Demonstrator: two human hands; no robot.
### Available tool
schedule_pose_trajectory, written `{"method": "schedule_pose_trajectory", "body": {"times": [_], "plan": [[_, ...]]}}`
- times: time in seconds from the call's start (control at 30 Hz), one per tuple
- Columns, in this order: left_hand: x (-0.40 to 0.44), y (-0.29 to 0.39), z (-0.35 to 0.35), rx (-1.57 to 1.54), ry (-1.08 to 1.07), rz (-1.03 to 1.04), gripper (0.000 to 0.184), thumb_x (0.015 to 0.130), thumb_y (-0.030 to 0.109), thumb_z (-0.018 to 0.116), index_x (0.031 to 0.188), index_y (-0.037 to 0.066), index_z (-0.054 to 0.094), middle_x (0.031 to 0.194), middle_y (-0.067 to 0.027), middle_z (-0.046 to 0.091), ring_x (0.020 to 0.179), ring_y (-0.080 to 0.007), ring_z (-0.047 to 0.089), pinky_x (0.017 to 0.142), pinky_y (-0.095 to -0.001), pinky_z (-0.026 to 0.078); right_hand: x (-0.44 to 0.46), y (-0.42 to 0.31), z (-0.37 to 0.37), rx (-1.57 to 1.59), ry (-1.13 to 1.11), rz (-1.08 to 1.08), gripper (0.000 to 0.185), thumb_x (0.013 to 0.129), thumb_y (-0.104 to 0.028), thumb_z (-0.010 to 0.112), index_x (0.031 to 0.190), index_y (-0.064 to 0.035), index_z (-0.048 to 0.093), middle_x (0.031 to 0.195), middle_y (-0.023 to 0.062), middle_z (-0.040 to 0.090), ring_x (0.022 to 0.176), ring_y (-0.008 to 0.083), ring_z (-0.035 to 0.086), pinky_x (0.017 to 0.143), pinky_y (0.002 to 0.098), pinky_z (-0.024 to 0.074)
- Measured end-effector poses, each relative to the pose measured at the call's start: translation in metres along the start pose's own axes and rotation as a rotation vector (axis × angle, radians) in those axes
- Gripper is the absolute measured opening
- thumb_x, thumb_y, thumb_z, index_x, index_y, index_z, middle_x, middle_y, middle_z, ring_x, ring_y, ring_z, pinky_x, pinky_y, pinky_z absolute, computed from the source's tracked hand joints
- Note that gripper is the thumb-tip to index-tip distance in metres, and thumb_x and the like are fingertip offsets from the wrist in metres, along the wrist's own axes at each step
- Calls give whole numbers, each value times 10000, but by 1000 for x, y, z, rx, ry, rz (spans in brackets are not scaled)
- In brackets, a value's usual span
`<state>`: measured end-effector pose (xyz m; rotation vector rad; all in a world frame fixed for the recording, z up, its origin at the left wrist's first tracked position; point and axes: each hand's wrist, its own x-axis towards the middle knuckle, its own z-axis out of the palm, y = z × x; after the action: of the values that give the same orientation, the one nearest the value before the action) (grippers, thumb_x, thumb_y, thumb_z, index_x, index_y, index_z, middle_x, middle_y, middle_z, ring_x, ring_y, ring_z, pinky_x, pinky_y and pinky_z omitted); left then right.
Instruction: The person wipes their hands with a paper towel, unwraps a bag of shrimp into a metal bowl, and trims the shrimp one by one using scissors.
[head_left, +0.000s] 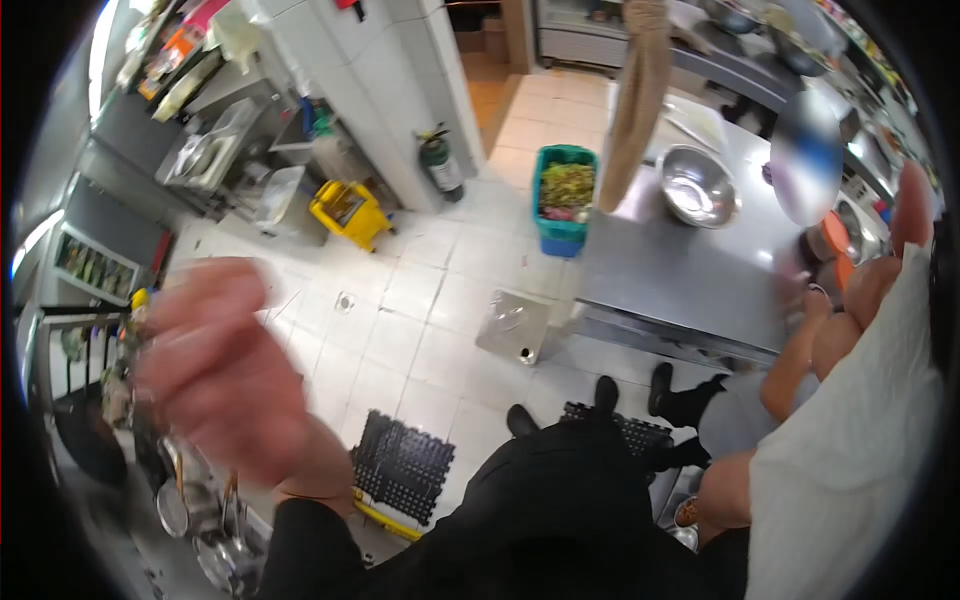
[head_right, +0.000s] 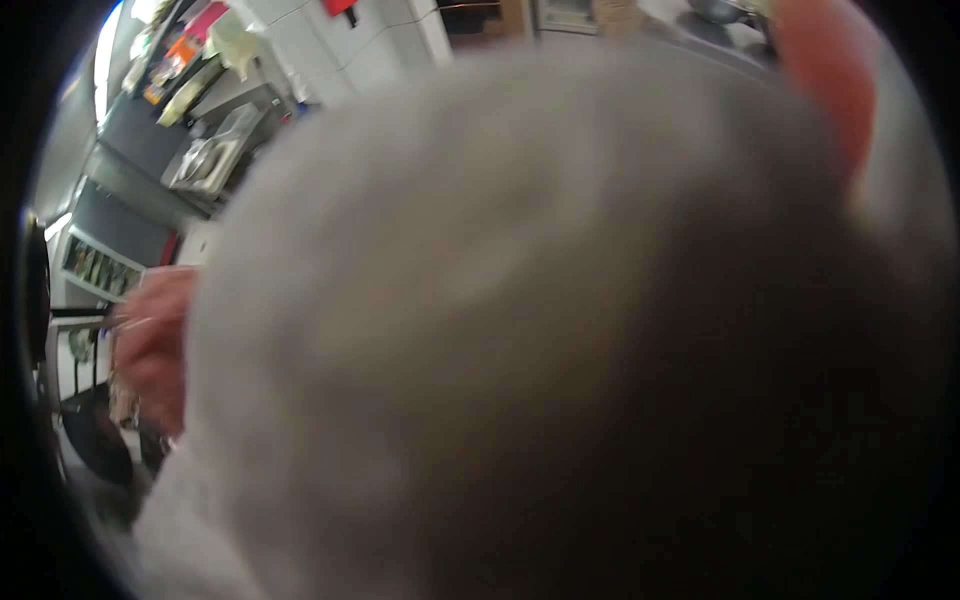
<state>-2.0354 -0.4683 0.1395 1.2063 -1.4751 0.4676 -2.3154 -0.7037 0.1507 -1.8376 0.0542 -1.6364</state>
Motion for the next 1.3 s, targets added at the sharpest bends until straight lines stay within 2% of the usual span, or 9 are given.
{"method": "schedule_pose_trajectory", "body": {"times": [0.1, 0.3, 0.47, 0.53, 0.57, 0.63, 0.97, 1.3], "plan": [[43, 5, -4, -56, -59, 245, 400, 1053, 351, 417, 1241, 43, 589, 1107, -177, 667, 1013, -322, 622, 924, -474, 487, -2, -18, -22, -93, 57, -72, 251, 976, -169, 580, 1071, 51, 654, 899, 136, 663, 704, 187, 601, 572, 277, 487], [78, 8, 59, -221, -104, 385, 389, 1047, 334, 425, 1234, 37, 592, 1108, -180, 667, 1014, -321, 621, 922, -469, 488, -1, -48, -67, -275, 124, -222, 248, 968, -179, 585, 1030, 44, 672, 852, 122, 661, 650, 170, 586, 523, 256, 469], [103, 21, 110, -305, -114, 431, 380, 1041, 320, 432, 1229, 33, 595, 1108, -183, 666, 1015, -320, 621, 921, -465, 488, 8, -61, -108, -388, 218, -277, 248, 960, -188, 589, 995, 38, 686, 813, 110, 659, 605, 155, 573, 482, 238, 454], [109, 28, 125, -320, -116, 443, 376, 1039, 315, 434, 1226, 31, 596, 1108, -184, 666, 1015, -319, 621, 920, -464, 489, 15, -63, -122, -428, 366, -284, 240, 930, -145, 599, 921, 75, 694, 806, 124, 662, 612, 158, 577, 474, 239, 448], [113, 31, 132, -327, -114, 450, 375, 1038, 312, 436, 1225, 31, 597, 1108, -184, 666, 1015, -319, 621, 920, -463, 489, 19, -66, -138, -625, 255, -378, 247, 925, -151, 596, 933, 78, 689, 818, 139, 665, 611, 168, 578, 488, 246, 455], [120, 34, 143, -334, -111, 454, 371, 1035, 307, 438, 1223, 29, 598, 1108, -185, 666, 1016, -318, 621, 919, -462, 489, 27, -61, -160, -824, 133, -468, 256, 920, -156, 594, 945, 81, 684, 830, 154, 668, 610, 178, 580, 502, 252, 461], [139, 37, 200, -343, -62, 464, 354, 1024, 279, 452, 1212, 20, 603, 1109, -190, 666, 1018, -316, 620, 916, -454, 491, 40, -55, -243, -827, 302, -462, 271, 928, -163, 587, 974, 89, 674, 847, 168, 672, 631, 195, 597, 533, 264, 476], [151, 41, 229, -332, -84, 458, 337, 1013, 251, 465, 1201, 12, 608, 1109, -195, 666, 1020, -314, 620, 913, -446, 492, 52, -33, -268, -844, 344, -443, 288, 935, -170, 580, 1002, 97, 663, 865, 183, 677, 652, 212, 615, 564, 277, 490]]}}
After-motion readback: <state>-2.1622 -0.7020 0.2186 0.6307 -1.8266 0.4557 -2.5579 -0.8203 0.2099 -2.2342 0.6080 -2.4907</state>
